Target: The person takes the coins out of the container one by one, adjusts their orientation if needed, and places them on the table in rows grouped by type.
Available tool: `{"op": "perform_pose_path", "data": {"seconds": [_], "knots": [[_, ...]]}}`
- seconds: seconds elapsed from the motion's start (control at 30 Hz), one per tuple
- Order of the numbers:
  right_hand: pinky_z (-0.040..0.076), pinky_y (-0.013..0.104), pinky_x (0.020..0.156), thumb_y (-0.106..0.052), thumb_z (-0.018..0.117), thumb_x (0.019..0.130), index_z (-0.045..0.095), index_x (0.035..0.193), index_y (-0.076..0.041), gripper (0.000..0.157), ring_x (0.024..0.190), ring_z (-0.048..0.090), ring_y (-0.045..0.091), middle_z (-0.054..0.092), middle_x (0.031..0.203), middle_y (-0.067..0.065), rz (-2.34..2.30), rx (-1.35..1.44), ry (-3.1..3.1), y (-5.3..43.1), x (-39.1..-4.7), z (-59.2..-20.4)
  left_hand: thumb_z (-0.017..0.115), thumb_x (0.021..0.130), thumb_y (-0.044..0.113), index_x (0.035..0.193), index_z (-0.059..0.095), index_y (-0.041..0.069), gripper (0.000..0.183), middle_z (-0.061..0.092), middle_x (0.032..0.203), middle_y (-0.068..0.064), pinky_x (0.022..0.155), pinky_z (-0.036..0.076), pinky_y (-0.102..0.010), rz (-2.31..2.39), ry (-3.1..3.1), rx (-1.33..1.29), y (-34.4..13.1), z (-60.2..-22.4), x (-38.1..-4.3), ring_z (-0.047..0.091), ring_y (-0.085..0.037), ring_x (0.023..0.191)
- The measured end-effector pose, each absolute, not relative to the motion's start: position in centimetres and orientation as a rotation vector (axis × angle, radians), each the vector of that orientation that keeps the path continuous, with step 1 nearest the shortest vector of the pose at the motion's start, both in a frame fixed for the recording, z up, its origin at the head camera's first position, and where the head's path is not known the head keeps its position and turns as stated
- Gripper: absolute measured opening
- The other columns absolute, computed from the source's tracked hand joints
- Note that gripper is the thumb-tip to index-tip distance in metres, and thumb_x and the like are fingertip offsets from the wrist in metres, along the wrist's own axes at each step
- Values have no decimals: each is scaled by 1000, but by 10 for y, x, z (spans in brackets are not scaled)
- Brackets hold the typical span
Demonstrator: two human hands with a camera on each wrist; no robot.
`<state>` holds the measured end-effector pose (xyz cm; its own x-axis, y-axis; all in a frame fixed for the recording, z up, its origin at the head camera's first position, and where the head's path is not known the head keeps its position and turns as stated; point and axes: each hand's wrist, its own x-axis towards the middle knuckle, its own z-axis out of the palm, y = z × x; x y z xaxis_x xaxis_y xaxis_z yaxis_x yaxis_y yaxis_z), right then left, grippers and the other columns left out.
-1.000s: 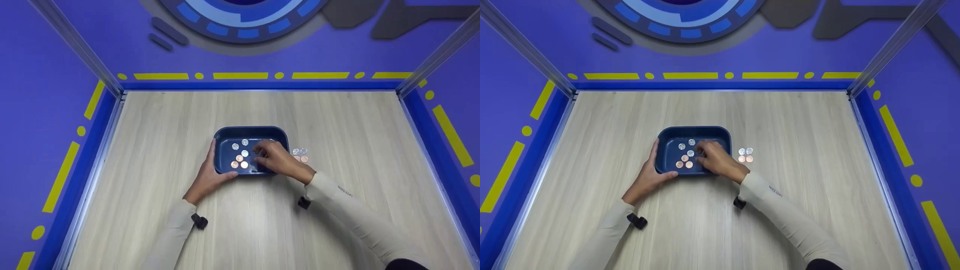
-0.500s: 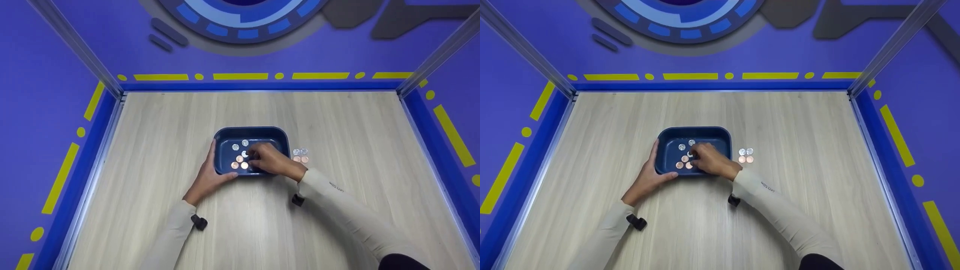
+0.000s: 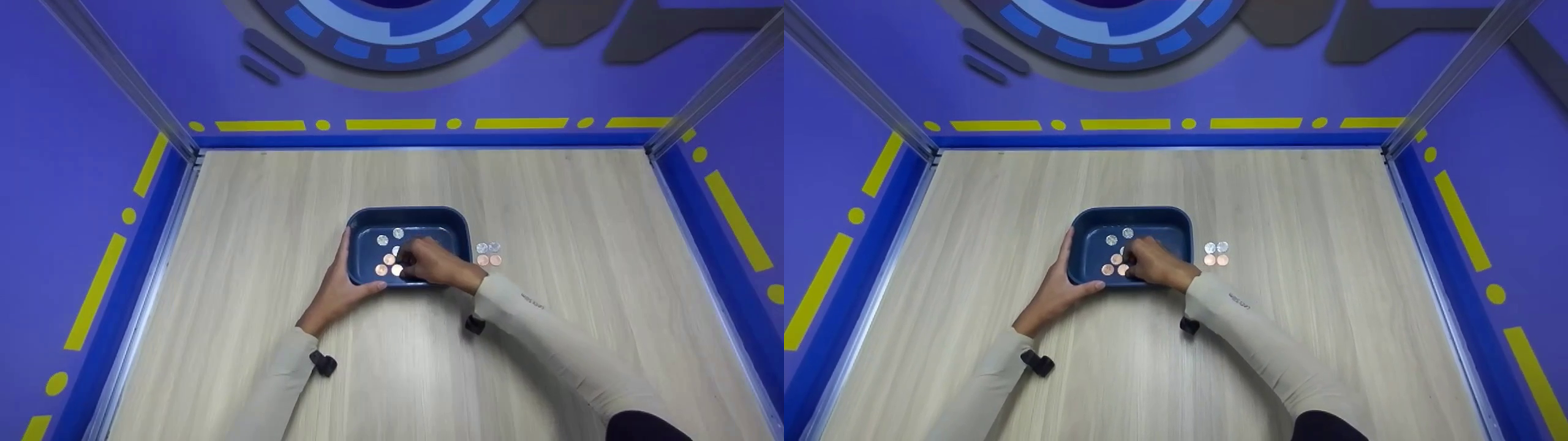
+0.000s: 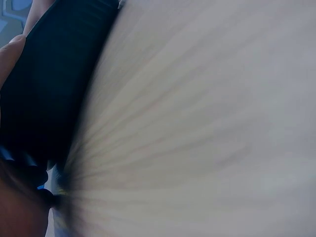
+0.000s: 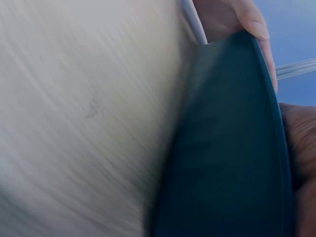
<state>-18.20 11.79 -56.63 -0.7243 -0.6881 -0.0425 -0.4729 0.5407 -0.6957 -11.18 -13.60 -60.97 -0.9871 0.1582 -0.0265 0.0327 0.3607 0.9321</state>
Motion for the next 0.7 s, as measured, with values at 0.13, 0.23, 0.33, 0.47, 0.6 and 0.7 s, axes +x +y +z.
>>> {"op": "perform_pose_path", "data": {"seconds": [0.13, 0.23, 0.33, 0.47, 0.6, 0.7], "knots": [[52, 35, 72, -5, 86, 91, 81, 97, 0, 9, 77, 58, 13, 71, 84, 1, -959, -928, 2480, 116, -182, -567, 99, 79, 49, 179, 2, 28, 141, 21, 182, -11, 131, 28, -51, 1721, 2497, 180, -135, -610, -112, 34, -29, 161], [52, 35, 71, -5, 86, 91, 81, 97, -1, 8, 77, 59, 13, 71, 84, 0, -952, -906, 2484, 115, -182, -568, 99, 80, 48, 179, 1, 29, 141, 21, 182, -11, 131, 27, -52, 1733, 2491, 187, -135, -610, -111, 34, -30, 161], [53, 35, 71, -5, 86, 91, 82, 96, -2, 7, 77, 60, 13, 73, 85, 1, -945, -902, 2495, 115, -182, -568, 100, 80, 48, 179, 1, 32, 141, 21, 183, -10, 131, 28, -52, 1734, 2491, 192, -135, -610, -111, 34, -30, 161], [52, 34, 70, -3, 86, 90, 81, 93, -2, 6, 75, 60, 12, 73, 83, 2, -948, -899, 2501, 112, -183, -568, 100, 80, 46, 179, 2, 31, 140, 22, 182, -10, 131, 27, -54, 1739, 2499, 195, -136, -610, -111, 34, -30, 161], [49, 32, 67, -2, 86, 89, 80, 91, -2, 7, 73, 57, 11, 70, 79, -1, -952, -866, 2495, 110, -183, -567, 100, 80, 43, 179, 2, 29, 140, 22, 182, -11, 131, 27, -53, 1735, 2504, 196, -136, -609, -111, 33, -31, 162], [47, 32, 66, -6, 87, 91, 77, 89, -4, 10, 71, 56, 11, 68, 77, -3, -951, -844, 2496, 109, -182, -567, 100, 81, 41, 179, 1, 28, 139, 22, 182, -12, 131, 28, -53, 1734, 2495, 192, -135, -609, -110, 34, -30, 161]]}}
